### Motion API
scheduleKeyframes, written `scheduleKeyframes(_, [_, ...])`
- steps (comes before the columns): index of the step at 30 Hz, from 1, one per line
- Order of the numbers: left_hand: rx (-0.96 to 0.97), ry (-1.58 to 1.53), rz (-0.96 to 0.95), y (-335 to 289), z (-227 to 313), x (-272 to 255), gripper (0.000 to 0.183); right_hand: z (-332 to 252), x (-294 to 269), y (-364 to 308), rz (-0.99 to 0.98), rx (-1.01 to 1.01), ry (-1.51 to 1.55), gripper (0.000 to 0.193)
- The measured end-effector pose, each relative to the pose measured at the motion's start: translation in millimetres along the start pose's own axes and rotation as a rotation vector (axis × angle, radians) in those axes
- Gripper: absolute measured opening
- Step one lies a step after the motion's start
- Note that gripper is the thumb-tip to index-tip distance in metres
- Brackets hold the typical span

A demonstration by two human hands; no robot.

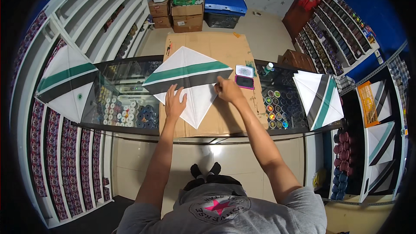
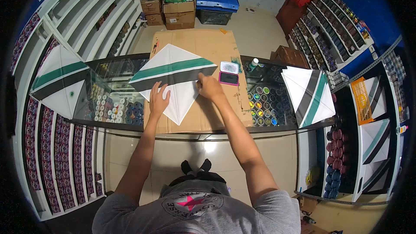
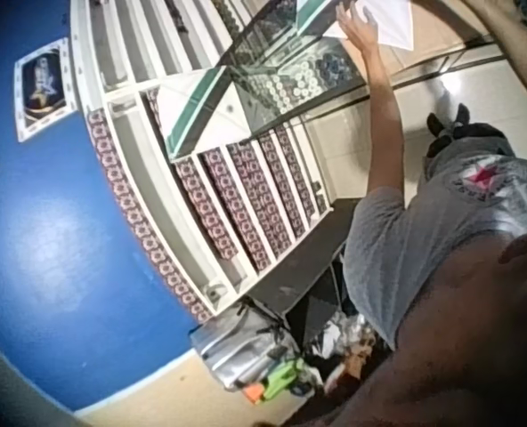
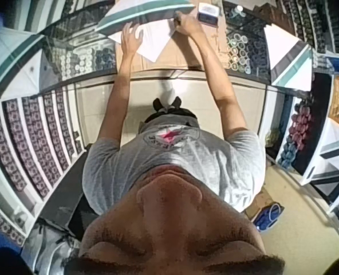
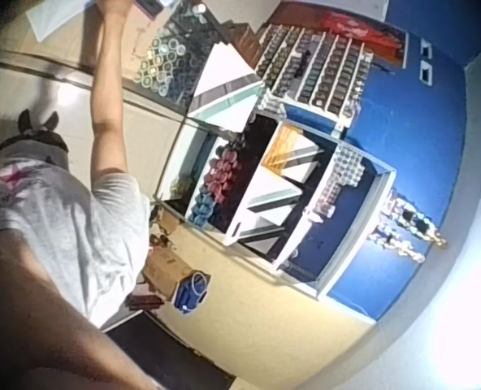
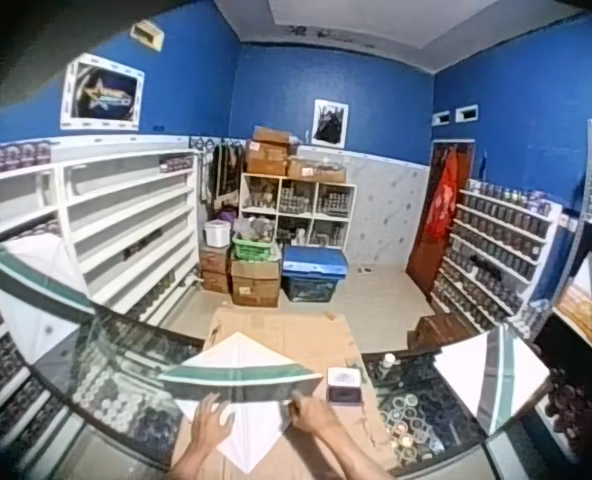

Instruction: The person assembles white and green diamond-shaped kites by hand. They unfold the kites, place them on a cardboard surface, and use a small stamping tool to apply a green circular logo to the center. The person then lifts the kite to inspect it and places it on a shelf before repeating the process with another kite.

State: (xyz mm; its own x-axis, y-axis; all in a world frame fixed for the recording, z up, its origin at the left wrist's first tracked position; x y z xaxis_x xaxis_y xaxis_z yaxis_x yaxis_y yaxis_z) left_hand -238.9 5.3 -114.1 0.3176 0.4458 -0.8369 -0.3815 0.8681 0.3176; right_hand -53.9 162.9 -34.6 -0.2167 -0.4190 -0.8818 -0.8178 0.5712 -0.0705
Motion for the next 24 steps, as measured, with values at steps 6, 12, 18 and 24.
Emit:
scheduleKeyframes(6, [-0.001,-0.007,-0.003,0.4,0.8,-0.9,0.035,-35.6,30.6,11.5,-0.136,0.005,-0.007,0.011])
scheduleKeyframes(12, [-0.007,-0.022,-0.009,-0.4,-0.1,-1.0,0.035,-47.5,44.7,20.8,-0.181,0.003,-0.059,0.019])
scheduleKeyframes(18, [-0.011,-0.015,-0.007,-2.3,-1.0,-0.8,0.035,-47.0,61.7,25.2,-0.214,0.011,-0.139,0.027])
scheduleKeyframes(24, [0.003,-0.007,0.003,1.2,0.7,-2.3,0.035,-40.2,70.8,29.6,-0.158,-0.008,-0.138,0.027])
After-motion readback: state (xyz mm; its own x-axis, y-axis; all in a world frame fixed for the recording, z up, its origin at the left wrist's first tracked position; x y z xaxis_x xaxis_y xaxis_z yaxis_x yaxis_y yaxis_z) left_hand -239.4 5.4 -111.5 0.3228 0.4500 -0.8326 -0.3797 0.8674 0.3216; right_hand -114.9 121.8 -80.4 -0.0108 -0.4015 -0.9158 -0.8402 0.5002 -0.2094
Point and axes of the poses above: each hand's wrist, its own y-axis towards the middle knuckle, its own x-axis out of the palm, z = x × y, the point moved 4 cm from there along y, towards the middle knuckle, and after that the axes turned 15 degrees about -z, right-handed, at the moved point
